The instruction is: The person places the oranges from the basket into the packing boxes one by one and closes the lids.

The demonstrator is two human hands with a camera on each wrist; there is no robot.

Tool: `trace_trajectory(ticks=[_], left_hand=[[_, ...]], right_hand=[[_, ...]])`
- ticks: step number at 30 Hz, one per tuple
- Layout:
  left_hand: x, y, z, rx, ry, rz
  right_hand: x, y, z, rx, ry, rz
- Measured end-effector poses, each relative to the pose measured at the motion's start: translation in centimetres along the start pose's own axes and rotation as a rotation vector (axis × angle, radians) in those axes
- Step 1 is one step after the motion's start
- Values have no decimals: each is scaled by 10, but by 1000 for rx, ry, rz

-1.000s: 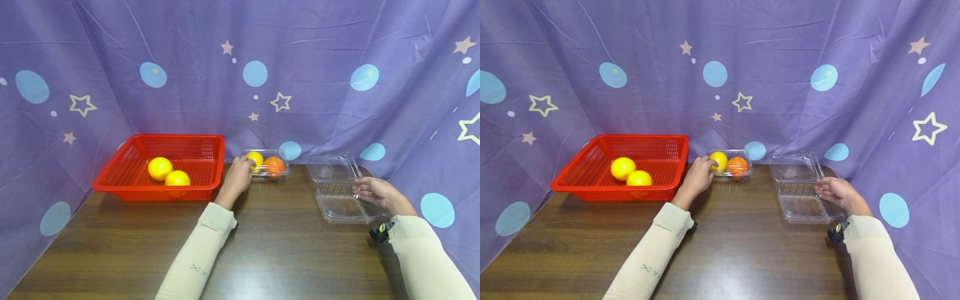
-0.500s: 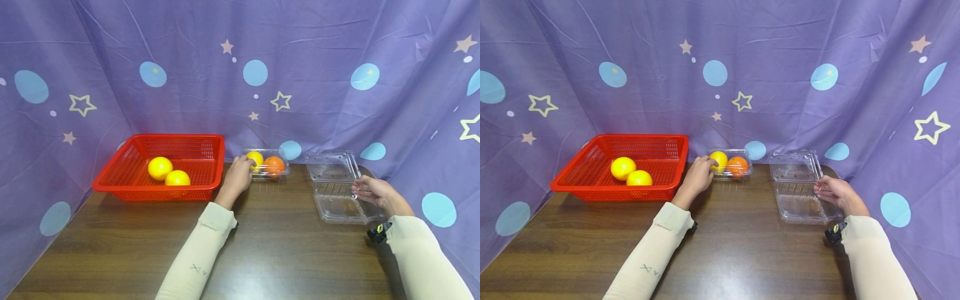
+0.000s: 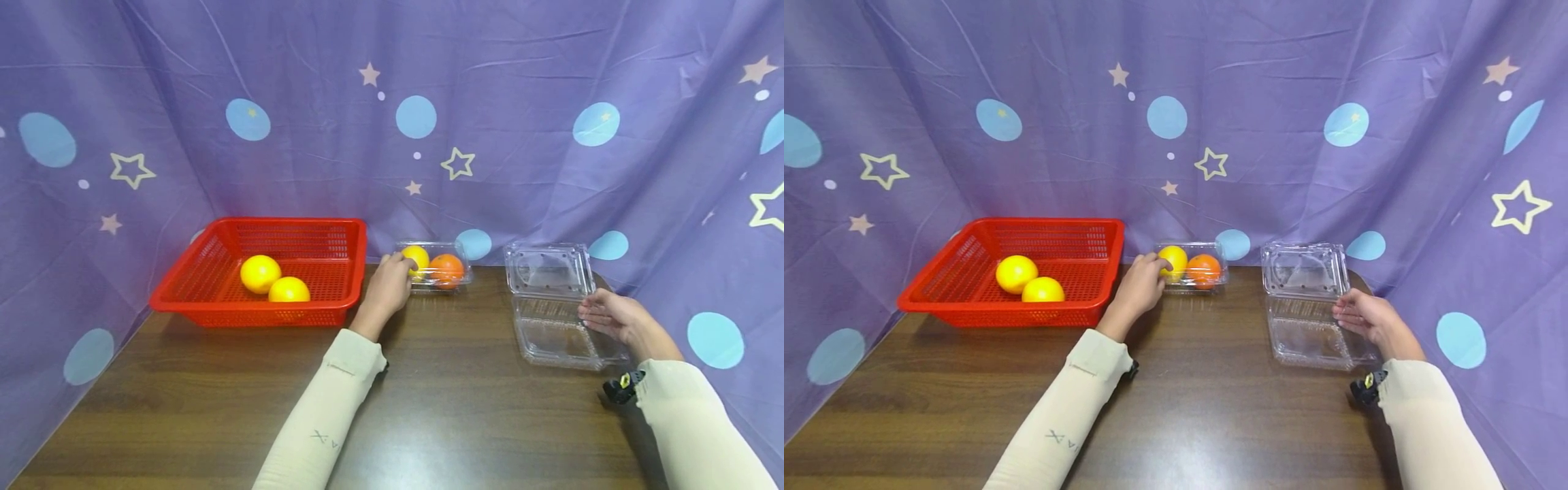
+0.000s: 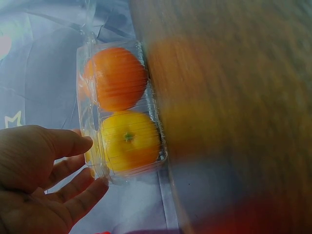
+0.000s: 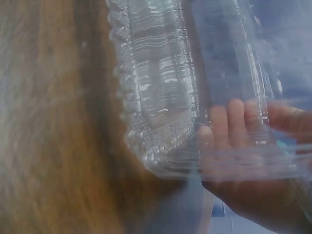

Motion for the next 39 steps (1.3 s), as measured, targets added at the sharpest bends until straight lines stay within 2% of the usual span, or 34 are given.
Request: trace_trajectory(ticks=[14,24,32,39], left_hand=[[-1,1,2,3,20,-14],[1,4,4,-2,26,-18],[1,3,3,0,28,-21],[1,1,3,-1,22,-19]], right_hand=[[6,-5,-5,80,-68,47],[7,-3,-2,73,-119,106],[6,6,5,129,-140,151],[2,21,20,170,-185,189]])
Point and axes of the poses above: each hand's wrist, its own x-axis towards the middle knuckle, its own y-axis out of the palm, z = x × y, the point moved 5 cm from there along x, towards the middle knuckle, and after that the axes turned 14 degrees about -x, right-handed, at the moved point
